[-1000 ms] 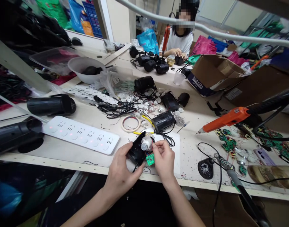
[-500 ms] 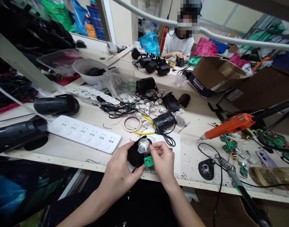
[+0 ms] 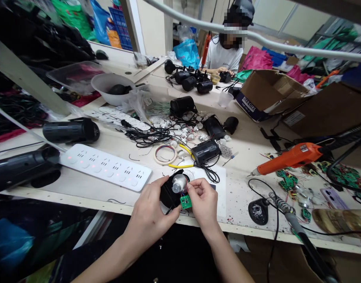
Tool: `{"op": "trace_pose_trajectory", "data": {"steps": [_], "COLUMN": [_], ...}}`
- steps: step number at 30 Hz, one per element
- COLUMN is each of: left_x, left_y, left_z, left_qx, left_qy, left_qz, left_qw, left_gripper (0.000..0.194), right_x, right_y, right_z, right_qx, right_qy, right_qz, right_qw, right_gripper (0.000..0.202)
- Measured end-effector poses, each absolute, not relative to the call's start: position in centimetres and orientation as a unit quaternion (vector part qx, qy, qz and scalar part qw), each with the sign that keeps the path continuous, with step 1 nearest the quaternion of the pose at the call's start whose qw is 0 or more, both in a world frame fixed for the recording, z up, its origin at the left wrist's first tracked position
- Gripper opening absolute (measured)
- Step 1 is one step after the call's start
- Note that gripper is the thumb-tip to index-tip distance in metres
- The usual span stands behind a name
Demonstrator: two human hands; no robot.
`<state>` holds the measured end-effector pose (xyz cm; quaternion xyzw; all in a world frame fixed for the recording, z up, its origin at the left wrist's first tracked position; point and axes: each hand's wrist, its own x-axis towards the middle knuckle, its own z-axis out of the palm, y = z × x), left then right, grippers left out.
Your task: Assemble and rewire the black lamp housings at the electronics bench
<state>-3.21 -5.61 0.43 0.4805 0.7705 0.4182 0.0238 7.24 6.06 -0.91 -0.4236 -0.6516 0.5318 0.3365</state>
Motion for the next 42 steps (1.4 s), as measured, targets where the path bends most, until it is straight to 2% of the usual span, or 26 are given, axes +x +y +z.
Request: {"op": "trace_pose_trajectory", "data": {"steps": [10,29,35,42], "left_x": [-3.18,-3.58,-3.98,-4.09], "left_y": [-5.54,-5.66,-5.95,-5.79], "left_z": [0.59,0.69,0.45,0.63], "left_qx": [0.485,0.494,0.498,0.499], "left_qy": [0.77,0.771,0.769,0.771], "left_qz": [0.414,0.399,0.395,0.394], "left_qw": [0.018,0.051,0.073,0.048], "left_gripper": [0.065,0.069,0.078,0.087], "right_x": [7.5,7.55,7.5,7.39], "right_y": [5.63,5.72,5.97,6.16], "right_z": [-1.07,-1.12,-1.16,-1.19], "right_qx": [-0.433,-0.444,-0.441,-0.444], "right_qy": [-0.667,-0.657,-0.666,-0.636], "right_qz": [0.498,0.513,0.516,0.554], "right_qw": [0.345,0.33,0.309,0.302], "right_gripper": [0.018,0.02,0.021,0.023]}}
